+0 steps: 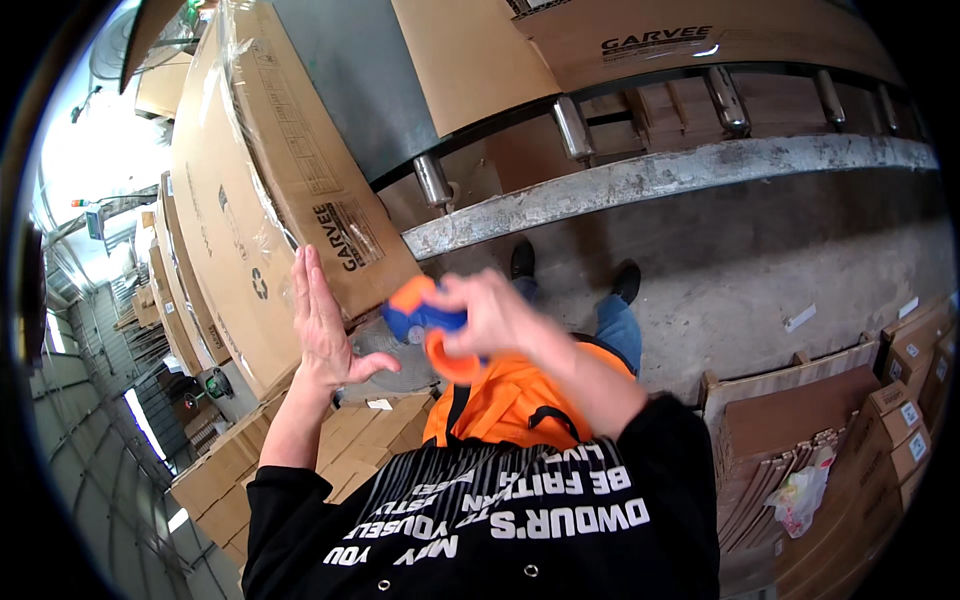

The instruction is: The person places foam sheets into a large cardboard box on a conveyor belt, folds the box closed, and seals the seams and edges with tape using a handheld tape dispenser.

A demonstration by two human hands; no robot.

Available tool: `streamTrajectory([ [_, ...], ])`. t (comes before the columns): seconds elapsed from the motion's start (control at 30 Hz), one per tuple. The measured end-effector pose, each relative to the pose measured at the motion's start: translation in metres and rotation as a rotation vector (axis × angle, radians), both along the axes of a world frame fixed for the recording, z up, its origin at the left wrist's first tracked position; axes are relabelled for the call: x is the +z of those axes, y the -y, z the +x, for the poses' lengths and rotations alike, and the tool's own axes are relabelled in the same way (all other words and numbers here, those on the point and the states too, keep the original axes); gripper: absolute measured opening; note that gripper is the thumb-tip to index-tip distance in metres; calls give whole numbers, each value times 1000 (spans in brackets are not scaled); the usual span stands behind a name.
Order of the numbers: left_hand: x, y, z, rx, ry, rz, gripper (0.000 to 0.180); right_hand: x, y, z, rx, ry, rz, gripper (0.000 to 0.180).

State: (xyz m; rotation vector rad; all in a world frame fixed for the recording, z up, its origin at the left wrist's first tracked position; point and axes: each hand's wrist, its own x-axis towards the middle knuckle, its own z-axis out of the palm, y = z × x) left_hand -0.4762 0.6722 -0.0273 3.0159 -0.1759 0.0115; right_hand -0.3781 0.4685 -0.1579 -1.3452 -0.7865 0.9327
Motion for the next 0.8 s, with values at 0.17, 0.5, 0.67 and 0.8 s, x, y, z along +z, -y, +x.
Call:
streamTrajectory([
  [0.17, 2, 11, -1, 83, -28, 148, 91, 27, -18, -65, -138, 163, -154, 40],
  [0.5, 2, 15, 17, -192, -241, 339, 41, -3, -4, -103, -244, 415, -248, 52],
  [0.67, 9, 29, 51, -133, -443, 219, 36, 18, 195, -38, -788, 338, -422, 56],
  [0.8, 24, 93, 130, 34, 426, -314, 31, 33, 337, -33, -1542, 170, -241, 61],
])
